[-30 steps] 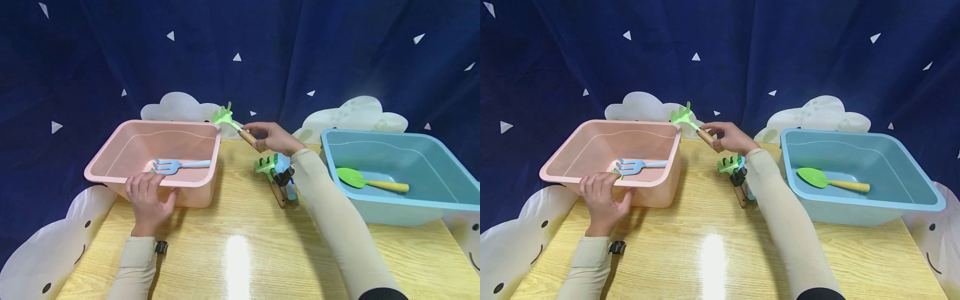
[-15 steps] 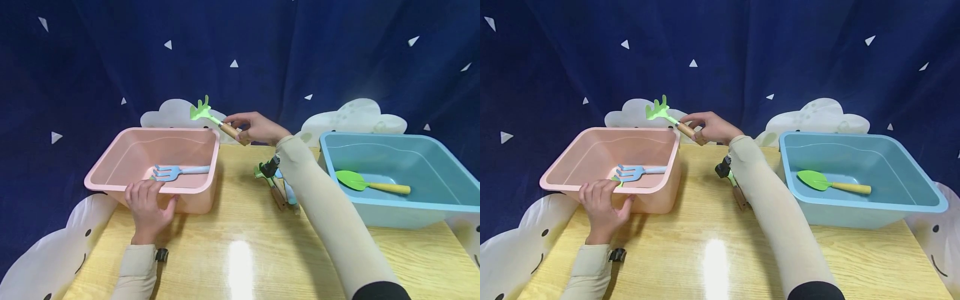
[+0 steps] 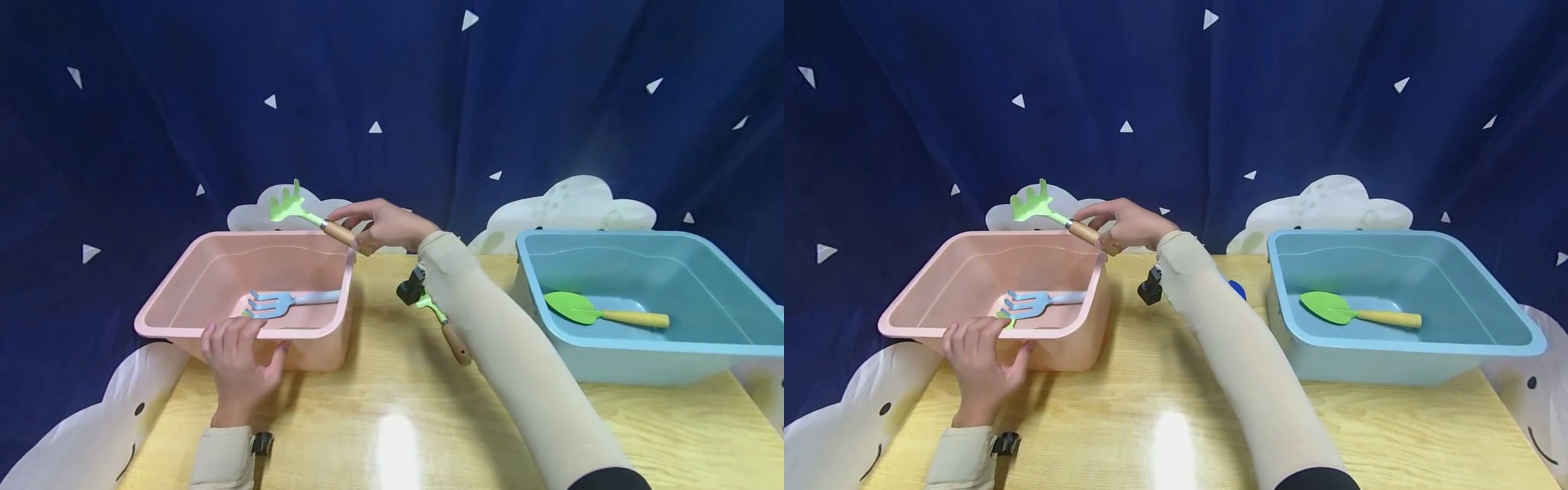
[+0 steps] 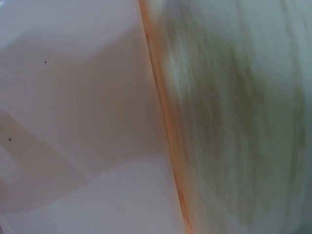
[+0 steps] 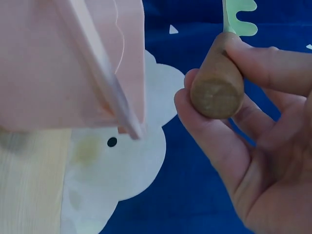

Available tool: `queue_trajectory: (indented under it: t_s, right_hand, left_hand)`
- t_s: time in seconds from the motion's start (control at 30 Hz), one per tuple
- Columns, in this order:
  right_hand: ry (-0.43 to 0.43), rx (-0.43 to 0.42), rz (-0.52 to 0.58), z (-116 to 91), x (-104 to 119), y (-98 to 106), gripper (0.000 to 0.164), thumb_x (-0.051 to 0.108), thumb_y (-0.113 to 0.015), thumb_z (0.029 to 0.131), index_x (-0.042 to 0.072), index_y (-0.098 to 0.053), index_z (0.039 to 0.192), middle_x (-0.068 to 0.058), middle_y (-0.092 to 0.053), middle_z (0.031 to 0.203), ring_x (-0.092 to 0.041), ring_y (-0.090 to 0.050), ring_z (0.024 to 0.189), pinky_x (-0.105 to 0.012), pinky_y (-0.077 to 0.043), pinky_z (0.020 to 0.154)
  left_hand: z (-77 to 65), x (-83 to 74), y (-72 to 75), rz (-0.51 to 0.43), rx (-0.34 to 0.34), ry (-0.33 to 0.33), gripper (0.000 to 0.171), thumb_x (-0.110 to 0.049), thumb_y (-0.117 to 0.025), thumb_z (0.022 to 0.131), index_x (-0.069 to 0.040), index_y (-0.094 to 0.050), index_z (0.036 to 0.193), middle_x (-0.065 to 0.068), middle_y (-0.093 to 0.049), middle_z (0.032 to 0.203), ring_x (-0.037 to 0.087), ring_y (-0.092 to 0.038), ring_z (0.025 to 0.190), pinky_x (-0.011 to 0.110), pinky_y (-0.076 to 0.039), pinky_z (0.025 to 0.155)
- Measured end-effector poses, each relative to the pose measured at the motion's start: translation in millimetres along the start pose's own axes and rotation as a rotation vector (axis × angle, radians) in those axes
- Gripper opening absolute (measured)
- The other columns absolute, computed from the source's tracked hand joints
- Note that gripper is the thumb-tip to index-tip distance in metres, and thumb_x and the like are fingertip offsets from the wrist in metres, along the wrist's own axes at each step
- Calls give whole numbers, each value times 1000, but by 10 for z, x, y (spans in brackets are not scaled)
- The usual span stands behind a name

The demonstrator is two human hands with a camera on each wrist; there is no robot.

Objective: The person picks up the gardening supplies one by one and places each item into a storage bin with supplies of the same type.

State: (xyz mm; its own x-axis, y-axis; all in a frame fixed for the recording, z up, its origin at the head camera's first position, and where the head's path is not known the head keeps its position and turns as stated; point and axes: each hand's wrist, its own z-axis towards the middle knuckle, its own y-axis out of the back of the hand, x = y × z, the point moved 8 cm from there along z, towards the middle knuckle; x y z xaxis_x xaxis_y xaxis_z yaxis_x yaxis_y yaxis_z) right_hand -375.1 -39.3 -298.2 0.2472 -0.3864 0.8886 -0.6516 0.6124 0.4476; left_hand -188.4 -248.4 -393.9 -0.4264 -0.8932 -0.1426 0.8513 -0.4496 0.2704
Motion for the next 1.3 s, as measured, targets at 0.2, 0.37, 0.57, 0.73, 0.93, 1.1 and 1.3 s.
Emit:
queue_trajectory:
  t_s: [0.2,0.37,0.57,0.73,0.93,1.1,1.3]
  right_hand:
    - [-18,56,54,80,73,-182,60,-9,-59,85,21,-59,137,-10,-64,125,-20,-63,99,-38,-59,83]
    - [-35,90,73,150,90,-261,58,-8,-59,86,20,-58,137,-10,-65,122,-19,-64,97,-45,-59,86]
    - [-57,112,89,217,94,-321,58,-7,-57,87,20,-58,138,-10,-65,122,-17,-63,95,-42,-59,80]
    - [-34,131,85,266,154,-421,61,-9,-55,83,18,-58,138,-9,-65,122,-14,-60,87,-32,-51,65]
    - [-8,175,106,327,220,-578,62,-10,-55,82,16,-58,139,-11,-63,124,-16,-57,91,-24,-49,64]
    - [-26,171,85,355,206,-624,64,-11,-58,82,18,-58,139,-10,-62,125,-17,-58,94,-25,-53,67]
    - [-28,176,85,363,200,-624,62,-11,-58,84,17,-58,139,-11,-63,122,-16,-58,87,-24,-50,64]
  left_hand:
    - [-33,-27,41,3,-1,-1,47,-41,-64,76,0,-65,99,21,-61,95,40,-50,97,37,-17,116]
    - [-35,-35,47,5,-2,-3,48,-42,-63,78,0,-65,99,21,-61,95,40,-50,98,36,-17,117]
    - [-36,-31,43,4,2,-2,48,-43,-63,78,0,-66,99,20,-61,96,40,-50,98,36,-16,117]
    - [-34,-28,52,7,-1,-5,48,-45,-62,81,0,-66,99,20,-61,96,40,-50,98,37,-18,117]
    - [-19,-27,56,16,-3,-6,50,-48,-60,84,0,-66,100,20,-61,96,39,-50,98,40,-20,116]
    - [-14,-26,43,13,-5,-10,50,-48,-60,85,0,-66,100,21,-61,96,40,-50,98,38,-18,117]
    - [-4,-20,30,13,-8,-17,49,-46,-60,84,-1,-66,100,21,-62,96,40,-50,98,39,-19,117]
